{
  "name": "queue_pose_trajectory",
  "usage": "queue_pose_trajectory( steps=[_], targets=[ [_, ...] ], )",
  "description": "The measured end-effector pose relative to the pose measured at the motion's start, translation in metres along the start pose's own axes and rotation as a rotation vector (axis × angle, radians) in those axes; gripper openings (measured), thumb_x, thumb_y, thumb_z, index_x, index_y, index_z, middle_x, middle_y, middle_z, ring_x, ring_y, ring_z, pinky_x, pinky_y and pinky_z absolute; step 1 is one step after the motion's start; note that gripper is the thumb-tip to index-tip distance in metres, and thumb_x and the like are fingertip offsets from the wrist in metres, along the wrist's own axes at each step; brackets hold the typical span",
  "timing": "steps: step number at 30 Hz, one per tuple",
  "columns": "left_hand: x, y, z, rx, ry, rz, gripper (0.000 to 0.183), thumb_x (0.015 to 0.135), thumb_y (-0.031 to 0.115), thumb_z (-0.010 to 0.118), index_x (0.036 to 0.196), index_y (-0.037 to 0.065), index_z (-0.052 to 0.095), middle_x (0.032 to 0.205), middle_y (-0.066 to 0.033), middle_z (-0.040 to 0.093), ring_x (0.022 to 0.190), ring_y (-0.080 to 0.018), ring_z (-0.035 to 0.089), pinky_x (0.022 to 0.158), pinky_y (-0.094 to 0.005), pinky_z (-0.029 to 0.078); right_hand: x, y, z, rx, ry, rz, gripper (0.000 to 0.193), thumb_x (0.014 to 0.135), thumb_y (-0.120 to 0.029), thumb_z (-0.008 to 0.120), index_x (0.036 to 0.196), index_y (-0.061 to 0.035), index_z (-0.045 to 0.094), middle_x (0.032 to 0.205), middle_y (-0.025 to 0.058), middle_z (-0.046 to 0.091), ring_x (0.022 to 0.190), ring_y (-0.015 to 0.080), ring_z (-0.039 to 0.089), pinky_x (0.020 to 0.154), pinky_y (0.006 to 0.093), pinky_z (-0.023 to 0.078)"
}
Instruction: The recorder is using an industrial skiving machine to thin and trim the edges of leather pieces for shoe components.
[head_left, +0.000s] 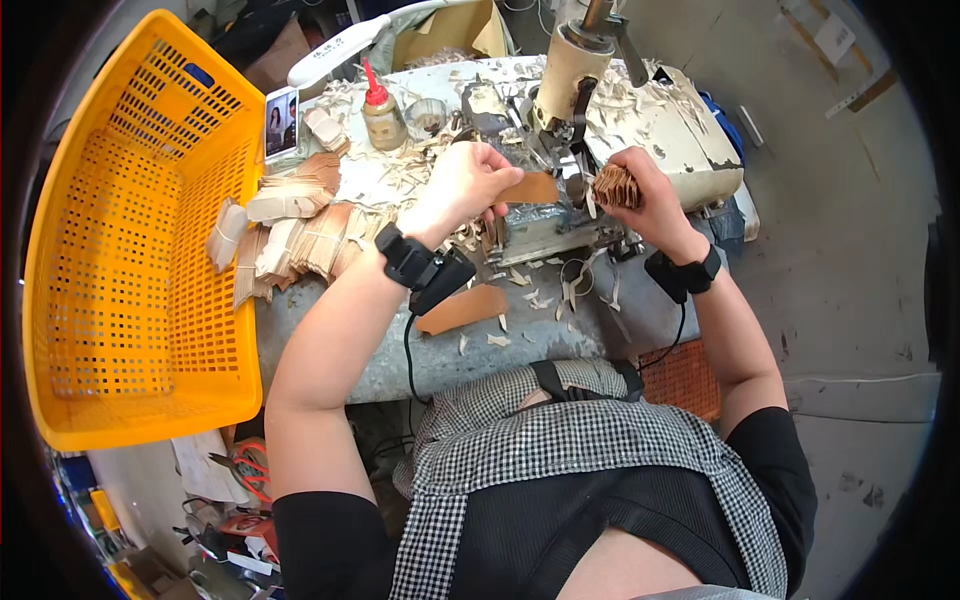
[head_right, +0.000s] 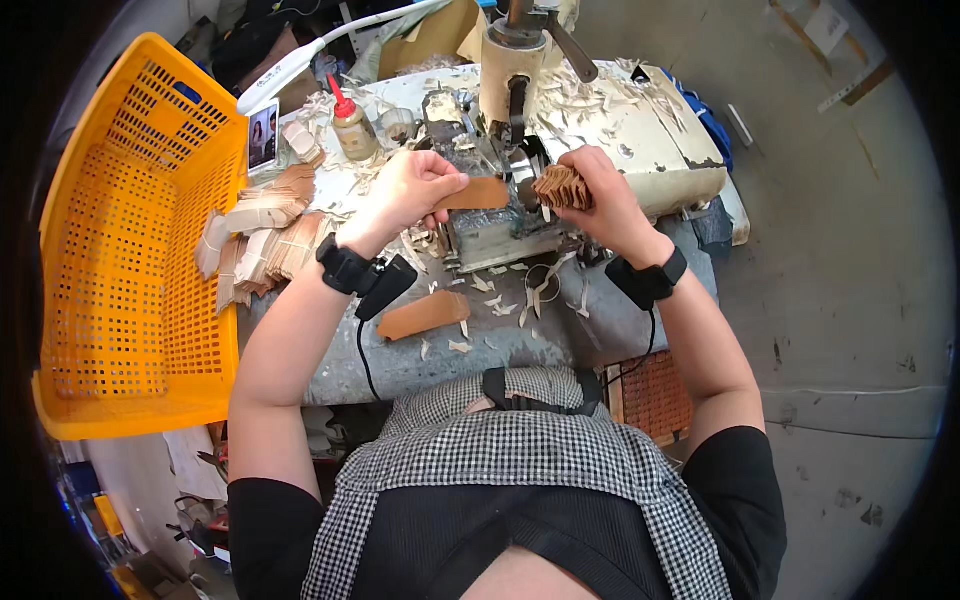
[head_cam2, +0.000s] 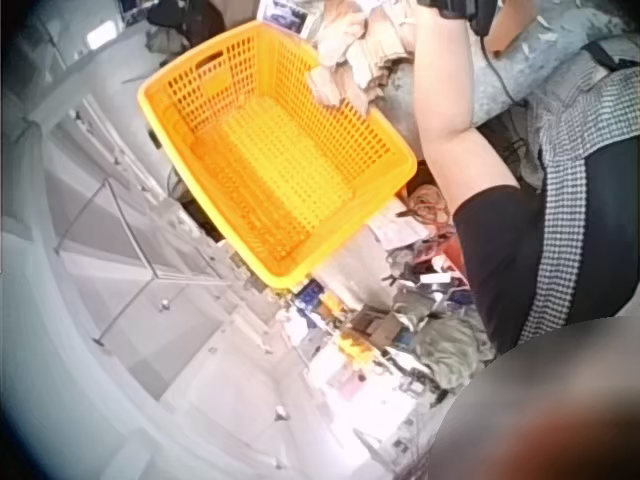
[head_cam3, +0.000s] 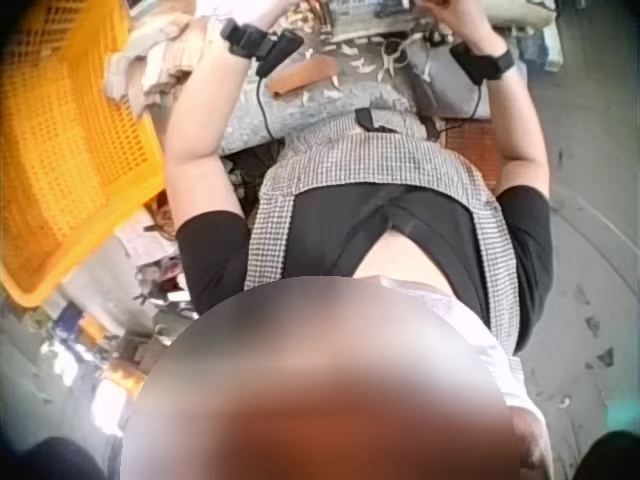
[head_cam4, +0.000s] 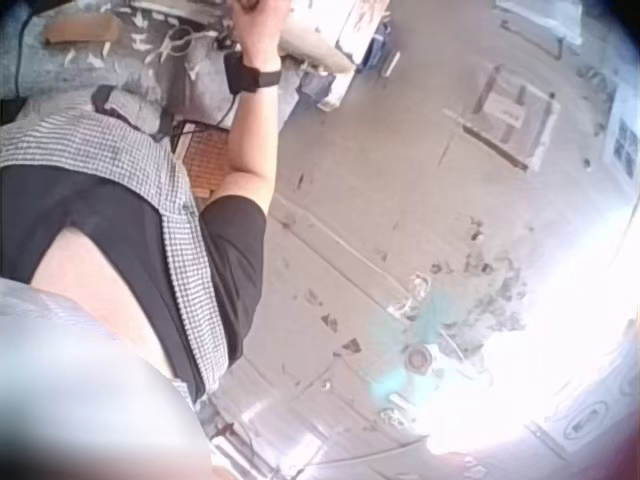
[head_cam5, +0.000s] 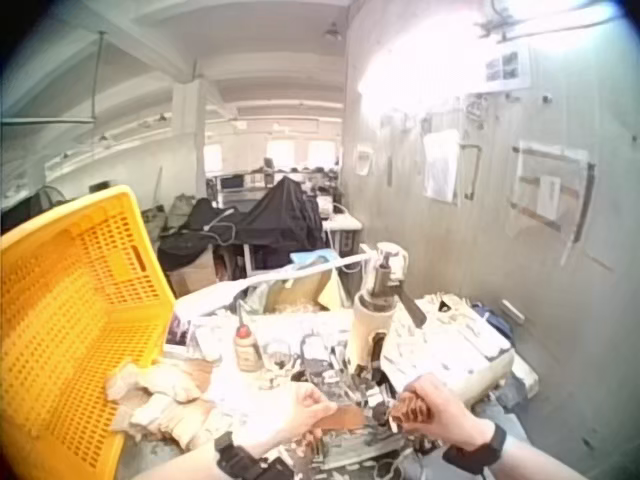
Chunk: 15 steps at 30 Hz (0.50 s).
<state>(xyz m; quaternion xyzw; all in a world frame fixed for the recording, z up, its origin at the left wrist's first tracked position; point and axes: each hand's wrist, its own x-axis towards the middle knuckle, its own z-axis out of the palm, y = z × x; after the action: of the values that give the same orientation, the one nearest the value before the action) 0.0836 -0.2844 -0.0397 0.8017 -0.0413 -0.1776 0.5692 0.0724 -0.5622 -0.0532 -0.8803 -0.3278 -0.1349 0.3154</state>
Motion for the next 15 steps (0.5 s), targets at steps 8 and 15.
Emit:
queue_pose_trajectory(
  steps=[8, 15],
  targets=[
    [0.001, 0.0, 0.013, -0.166, -0.067, 0.044, 0.02, 0.089, 0.014, 0.066, 0.094, -0.004, 0.059, 0.073, -0.0065, 0.066, 0.056, -0.0094, 0.062, 0.047, -0.0229, 0.05, 0.008, -0.007, 0.001, -0.127, -0.041, -0.085, 0.054, 0.061, 0.002, 0.078, 0.107, -0.0044, 0.052, 0.105, 0.0125, 0.054, 0.104, 0.0338, 0.051, 0.09, 0.0381, 0.044],
    [-0.036, 0.008, 0.027, -0.206, -0.249, 0.095, 0.018, 0.093, 0.017, 0.064, 0.097, 0.0, 0.06, 0.078, -0.0032, 0.066, 0.059, -0.0049, 0.057, 0.051, -0.018, 0.046, 0.0, -0.043, -0.022, 0.821, 0.149, 0.28, 0.043, 0.074, -0.015, 0.08, 0.105, -0.0061, 0.052, 0.089, 0.0013, 0.054, 0.089, 0.0155, 0.055, 0.099, 0.0422, 0.044]
  ],
)
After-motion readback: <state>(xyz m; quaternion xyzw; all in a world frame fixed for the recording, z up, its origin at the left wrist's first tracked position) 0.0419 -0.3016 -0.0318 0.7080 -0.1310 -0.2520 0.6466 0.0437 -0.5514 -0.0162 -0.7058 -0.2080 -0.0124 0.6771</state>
